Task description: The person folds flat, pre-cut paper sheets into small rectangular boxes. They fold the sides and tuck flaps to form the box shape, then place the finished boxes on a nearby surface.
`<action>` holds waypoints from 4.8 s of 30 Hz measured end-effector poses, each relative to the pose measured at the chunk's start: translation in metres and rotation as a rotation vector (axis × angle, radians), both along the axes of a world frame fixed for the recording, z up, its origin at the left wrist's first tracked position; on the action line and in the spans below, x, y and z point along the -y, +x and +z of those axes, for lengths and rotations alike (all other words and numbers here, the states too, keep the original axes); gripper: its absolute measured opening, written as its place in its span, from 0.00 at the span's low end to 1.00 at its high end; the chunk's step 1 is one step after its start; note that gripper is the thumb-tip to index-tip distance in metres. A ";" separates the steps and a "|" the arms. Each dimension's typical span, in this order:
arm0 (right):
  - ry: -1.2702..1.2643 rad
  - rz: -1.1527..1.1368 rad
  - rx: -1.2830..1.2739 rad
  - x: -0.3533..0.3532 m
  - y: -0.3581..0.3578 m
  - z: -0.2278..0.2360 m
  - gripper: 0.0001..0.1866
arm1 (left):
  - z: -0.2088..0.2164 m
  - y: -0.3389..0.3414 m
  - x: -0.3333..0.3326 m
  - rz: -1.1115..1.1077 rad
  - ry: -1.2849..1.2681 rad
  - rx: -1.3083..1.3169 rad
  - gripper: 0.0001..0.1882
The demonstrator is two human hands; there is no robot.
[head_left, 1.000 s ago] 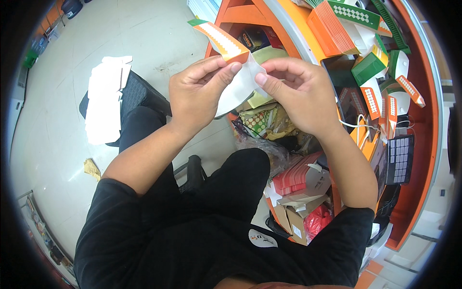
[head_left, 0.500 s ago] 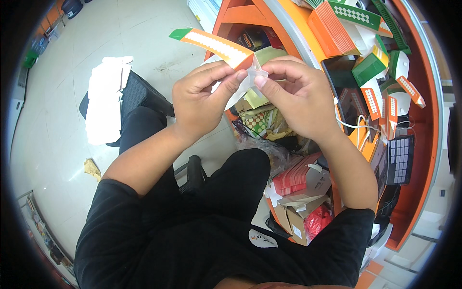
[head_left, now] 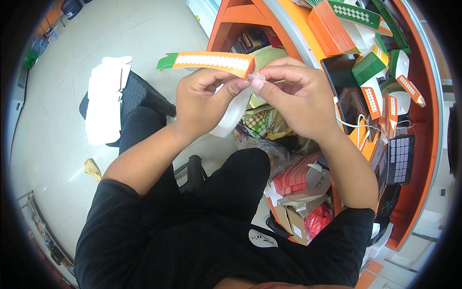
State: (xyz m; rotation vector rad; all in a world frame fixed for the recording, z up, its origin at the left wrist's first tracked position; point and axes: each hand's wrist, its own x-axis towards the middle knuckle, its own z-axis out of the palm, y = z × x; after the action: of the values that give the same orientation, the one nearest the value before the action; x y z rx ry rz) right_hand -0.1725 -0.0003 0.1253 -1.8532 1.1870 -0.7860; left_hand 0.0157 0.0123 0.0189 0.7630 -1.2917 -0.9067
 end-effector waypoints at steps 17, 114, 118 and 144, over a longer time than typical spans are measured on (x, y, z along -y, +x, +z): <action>-0.115 0.011 -0.117 -0.005 0.002 0.002 0.08 | -0.013 -0.001 0.010 -0.275 0.173 -0.347 0.17; -0.445 0.141 -0.428 0.005 -0.011 -0.002 0.09 | -0.020 -0.016 0.000 -0.649 0.610 -0.873 0.13; -0.495 0.159 -0.489 0.003 -0.010 -0.004 0.11 | -0.016 -0.013 0.003 -0.579 0.422 -0.649 0.18; -0.279 -0.090 -0.144 0.014 -0.016 0.000 0.17 | 0.001 0.046 0.046 -0.649 0.832 0.016 0.42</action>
State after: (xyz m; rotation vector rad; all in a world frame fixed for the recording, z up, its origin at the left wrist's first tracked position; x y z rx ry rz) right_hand -0.1885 -0.0142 0.1256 -2.1254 1.3121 -0.9186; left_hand 0.0620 -0.0338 0.0202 0.9873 -1.1723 -2.0350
